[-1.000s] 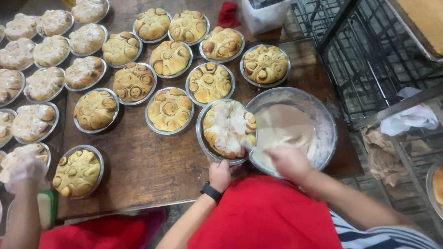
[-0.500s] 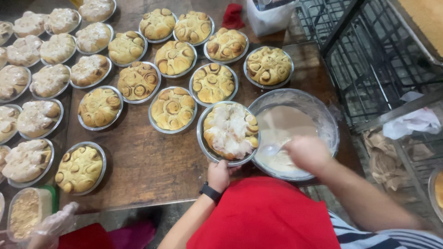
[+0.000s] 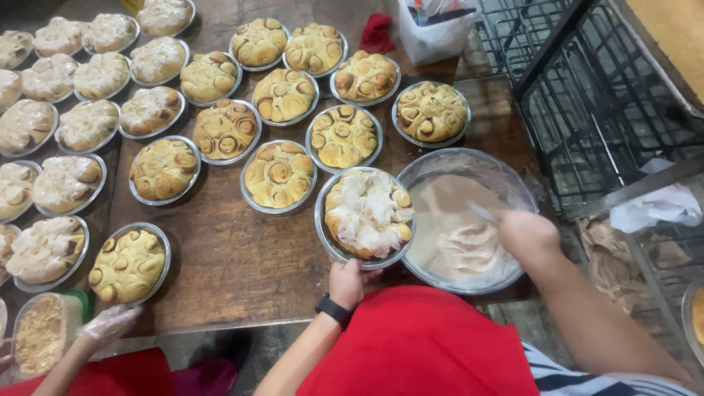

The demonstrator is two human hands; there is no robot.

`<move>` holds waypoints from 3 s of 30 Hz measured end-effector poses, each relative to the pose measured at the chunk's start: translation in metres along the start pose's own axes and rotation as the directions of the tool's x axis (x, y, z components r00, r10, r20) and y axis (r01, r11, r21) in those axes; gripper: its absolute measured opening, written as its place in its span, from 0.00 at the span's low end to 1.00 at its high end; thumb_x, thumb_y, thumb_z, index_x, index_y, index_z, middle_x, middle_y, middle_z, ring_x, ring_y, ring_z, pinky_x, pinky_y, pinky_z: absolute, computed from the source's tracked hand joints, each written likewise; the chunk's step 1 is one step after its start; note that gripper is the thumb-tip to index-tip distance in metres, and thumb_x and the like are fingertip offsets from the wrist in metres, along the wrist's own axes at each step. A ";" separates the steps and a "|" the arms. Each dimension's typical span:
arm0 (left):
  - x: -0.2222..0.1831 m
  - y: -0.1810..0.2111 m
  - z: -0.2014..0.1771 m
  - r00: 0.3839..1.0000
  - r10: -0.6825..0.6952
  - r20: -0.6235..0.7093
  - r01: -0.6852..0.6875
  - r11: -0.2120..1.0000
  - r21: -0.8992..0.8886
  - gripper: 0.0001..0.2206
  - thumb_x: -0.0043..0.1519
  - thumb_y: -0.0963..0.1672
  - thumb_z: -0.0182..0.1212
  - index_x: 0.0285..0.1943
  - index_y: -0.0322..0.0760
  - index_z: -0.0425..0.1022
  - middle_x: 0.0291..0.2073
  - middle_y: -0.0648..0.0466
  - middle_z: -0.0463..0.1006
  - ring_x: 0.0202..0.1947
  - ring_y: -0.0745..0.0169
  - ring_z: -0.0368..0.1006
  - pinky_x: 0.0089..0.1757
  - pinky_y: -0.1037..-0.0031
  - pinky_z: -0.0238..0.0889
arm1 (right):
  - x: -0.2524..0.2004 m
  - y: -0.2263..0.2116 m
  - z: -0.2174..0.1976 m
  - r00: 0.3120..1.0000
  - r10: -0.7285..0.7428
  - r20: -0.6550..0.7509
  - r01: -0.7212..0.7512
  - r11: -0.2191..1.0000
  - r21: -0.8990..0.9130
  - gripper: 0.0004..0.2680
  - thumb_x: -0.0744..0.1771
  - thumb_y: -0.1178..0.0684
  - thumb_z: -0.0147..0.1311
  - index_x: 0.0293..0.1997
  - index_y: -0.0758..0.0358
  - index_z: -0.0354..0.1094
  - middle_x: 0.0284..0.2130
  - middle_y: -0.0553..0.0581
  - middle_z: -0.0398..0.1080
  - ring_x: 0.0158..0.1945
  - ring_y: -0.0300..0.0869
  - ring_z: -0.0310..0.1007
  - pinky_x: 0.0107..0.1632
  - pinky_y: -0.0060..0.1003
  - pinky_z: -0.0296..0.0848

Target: The person applies glaze from a bowl to multiple loaves of bread in individual foil tins using a spoon.

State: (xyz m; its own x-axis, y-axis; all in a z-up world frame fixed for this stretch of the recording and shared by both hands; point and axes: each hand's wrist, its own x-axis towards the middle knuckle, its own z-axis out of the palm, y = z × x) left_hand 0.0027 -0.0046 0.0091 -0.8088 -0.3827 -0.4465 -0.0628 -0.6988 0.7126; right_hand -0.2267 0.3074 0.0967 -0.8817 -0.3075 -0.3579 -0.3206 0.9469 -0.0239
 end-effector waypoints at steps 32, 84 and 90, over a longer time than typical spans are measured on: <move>-0.013 0.019 0.015 1.000 -0.031 0.003 0.031 1.000 0.005 0.20 0.60 0.36 0.41 0.63 0.29 0.64 0.48 0.38 0.79 0.38 0.46 0.81 0.34 0.63 0.80 | -0.032 -0.064 -0.068 0.956 -0.292 0.012 0.292 0.956 -0.005 0.11 0.64 0.48 0.56 0.50 0.42 0.77 0.42 0.53 0.78 0.46 0.49 0.78 0.48 0.46 0.76; -0.020 0.040 0.028 0.992 -0.117 -0.036 0.122 0.981 0.151 0.21 0.62 0.39 0.46 0.66 0.40 0.65 0.47 0.43 0.80 0.33 0.51 0.80 0.29 0.66 0.77 | 0.002 -0.091 -0.081 0.762 -0.451 -0.464 0.497 0.867 -0.026 0.06 0.59 0.53 0.59 0.34 0.47 0.79 0.35 0.52 0.75 0.37 0.51 0.77 0.38 0.47 0.75; -0.015 0.037 0.020 0.988 -0.155 0.002 0.154 0.983 0.098 0.18 0.65 0.41 0.48 0.65 0.37 0.67 0.46 0.45 0.82 0.35 0.52 0.81 0.30 0.67 0.78 | 0.019 -0.098 -0.058 0.756 -0.380 -0.533 0.489 0.869 0.075 0.07 0.64 0.50 0.55 0.40 0.46 0.80 0.36 0.52 0.76 0.40 0.51 0.77 0.43 0.48 0.75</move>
State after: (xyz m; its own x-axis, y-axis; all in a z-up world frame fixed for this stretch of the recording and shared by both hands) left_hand 0.0008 -0.0129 0.0528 -0.7905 -0.2686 -0.5505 -0.2435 -0.6867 0.6849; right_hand -0.2324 0.2037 0.1461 -0.7294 -0.6421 0.2358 -0.6840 0.6793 -0.2658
